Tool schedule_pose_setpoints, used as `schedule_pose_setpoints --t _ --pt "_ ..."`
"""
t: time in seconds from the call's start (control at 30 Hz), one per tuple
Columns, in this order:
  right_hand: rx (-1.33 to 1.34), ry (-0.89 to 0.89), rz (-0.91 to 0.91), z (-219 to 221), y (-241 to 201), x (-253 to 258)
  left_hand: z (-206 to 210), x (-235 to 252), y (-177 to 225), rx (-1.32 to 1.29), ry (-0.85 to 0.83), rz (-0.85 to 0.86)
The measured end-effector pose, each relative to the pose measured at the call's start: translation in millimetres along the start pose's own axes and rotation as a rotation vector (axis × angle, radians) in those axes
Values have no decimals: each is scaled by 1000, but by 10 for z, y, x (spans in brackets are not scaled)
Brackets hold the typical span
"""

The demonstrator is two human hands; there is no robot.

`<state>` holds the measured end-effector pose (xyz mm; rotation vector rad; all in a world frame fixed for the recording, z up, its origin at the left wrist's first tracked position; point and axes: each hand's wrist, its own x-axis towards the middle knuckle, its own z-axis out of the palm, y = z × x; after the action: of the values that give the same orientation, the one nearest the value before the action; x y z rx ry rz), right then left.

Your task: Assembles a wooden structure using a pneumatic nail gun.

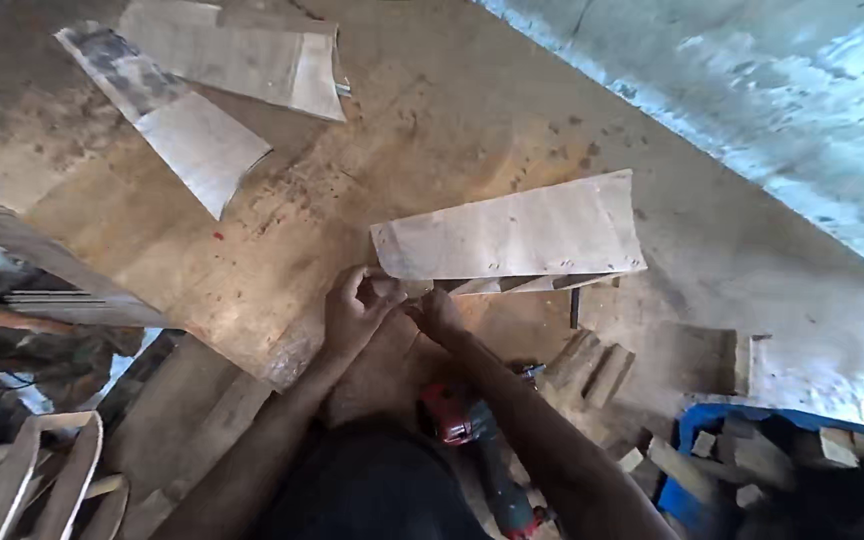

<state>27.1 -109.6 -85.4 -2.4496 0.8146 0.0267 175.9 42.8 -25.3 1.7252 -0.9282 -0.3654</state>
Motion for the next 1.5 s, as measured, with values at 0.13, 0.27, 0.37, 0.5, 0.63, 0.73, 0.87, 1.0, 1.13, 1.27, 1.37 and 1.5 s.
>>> schedule_pose_setpoints --t 0.13,0.27,0.37,0.5,0.63,0.73,0.87,1.0,1.13,1.27,1.37,1.5 --pt "-27 73 29 157 22 42 -48 108 -29 59 53 118" --pt "-44 81 49 102 -85 -26 110 328 -41 28 -114 158" --pt "-116 40 84 11 -150 15 203 400 -46 36 -76 170" --pt "-141 34 151 29 -159 15 228 349 -48 95 -78 175" --pt "-232 16 88 101 -129 24 202 363 -46 99 -100 160" --pt "-329 60 36 149 -115 43 187 380 -59 119 -112 184" --pt "-309 67 103 72 -191 33 158 399 -27 148 -134 158" --pt "-249 31 145 60 -181 73 151 429 -44 133 -128 192" --pt "-265 91 85 141 -122 61 153 409 -15 151 -116 185" --pt "-213 64 114 34 -211 41 163 412 -16 157 -105 214" --pt "-88 9 173 -122 -310 17 135 458 38 189 -121 226" --pt "-18 11 42 -263 -204 -131 169 402 181 255 -109 150"
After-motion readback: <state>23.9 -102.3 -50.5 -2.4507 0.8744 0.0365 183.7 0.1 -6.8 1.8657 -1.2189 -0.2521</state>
